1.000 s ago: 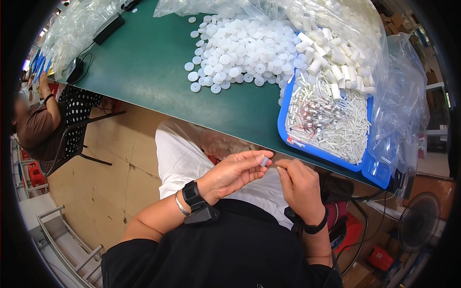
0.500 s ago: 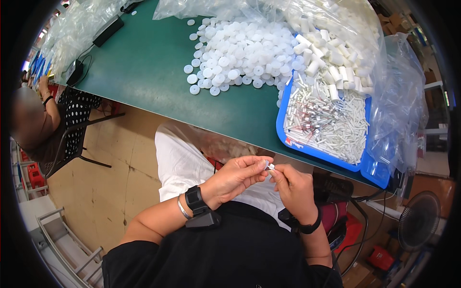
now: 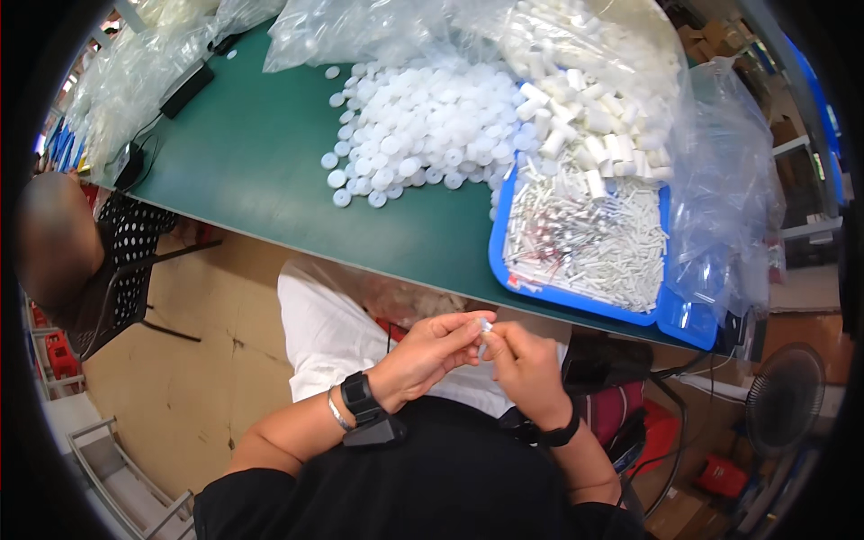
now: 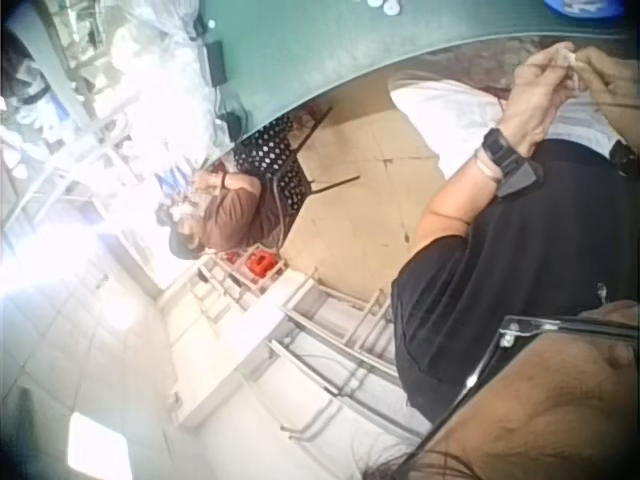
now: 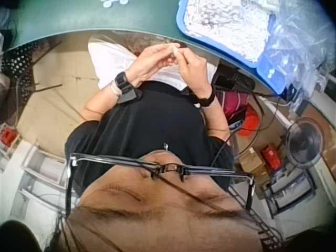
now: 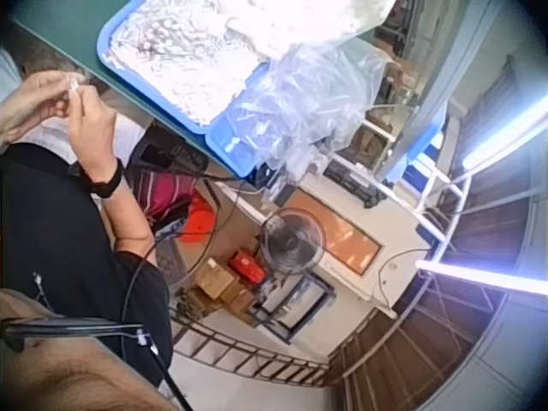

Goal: The person repeatedly picks small white cylindrical pieces and thin white sticks from a blue tray, inserts the sticks into the cylinders, and places the assembled units into a white bag. The person handles the components one at a time throughout the clip.

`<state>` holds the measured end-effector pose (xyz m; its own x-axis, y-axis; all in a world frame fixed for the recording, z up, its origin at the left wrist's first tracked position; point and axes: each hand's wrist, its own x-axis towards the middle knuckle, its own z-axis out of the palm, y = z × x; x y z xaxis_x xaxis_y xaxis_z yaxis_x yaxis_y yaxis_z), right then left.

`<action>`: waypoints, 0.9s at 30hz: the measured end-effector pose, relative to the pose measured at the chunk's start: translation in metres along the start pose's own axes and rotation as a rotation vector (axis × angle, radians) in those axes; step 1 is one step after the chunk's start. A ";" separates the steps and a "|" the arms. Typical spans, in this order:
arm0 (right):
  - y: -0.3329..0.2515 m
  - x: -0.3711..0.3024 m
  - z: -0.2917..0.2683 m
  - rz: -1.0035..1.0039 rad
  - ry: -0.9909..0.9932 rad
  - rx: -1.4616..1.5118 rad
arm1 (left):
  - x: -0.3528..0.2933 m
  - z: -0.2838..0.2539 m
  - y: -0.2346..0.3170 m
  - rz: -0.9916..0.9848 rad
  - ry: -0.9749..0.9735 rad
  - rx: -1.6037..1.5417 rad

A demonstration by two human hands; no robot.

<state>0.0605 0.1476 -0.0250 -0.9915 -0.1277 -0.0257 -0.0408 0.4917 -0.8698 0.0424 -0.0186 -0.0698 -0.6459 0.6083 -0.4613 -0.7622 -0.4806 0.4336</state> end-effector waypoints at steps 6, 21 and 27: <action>-0.018 0.022 -0.062 -0.335 0.173 -0.504 | -0.006 0.007 0.022 0.121 0.012 0.033; 0.013 0.044 -0.107 -0.288 0.213 -0.818 | 0.002 0.030 0.038 0.188 0.070 -0.038; -0.011 0.021 -0.067 -0.367 0.108 -0.313 | 0.000 0.035 0.041 0.232 0.061 -0.045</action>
<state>0.0319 0.1973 0.0167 -0.9110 -0.2594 0.3206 -0.4089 0.6684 -0.6213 0.0129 -0.0160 -0.0253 -0.8043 0.4396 -0.4000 -0.5933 -0.6317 0.4988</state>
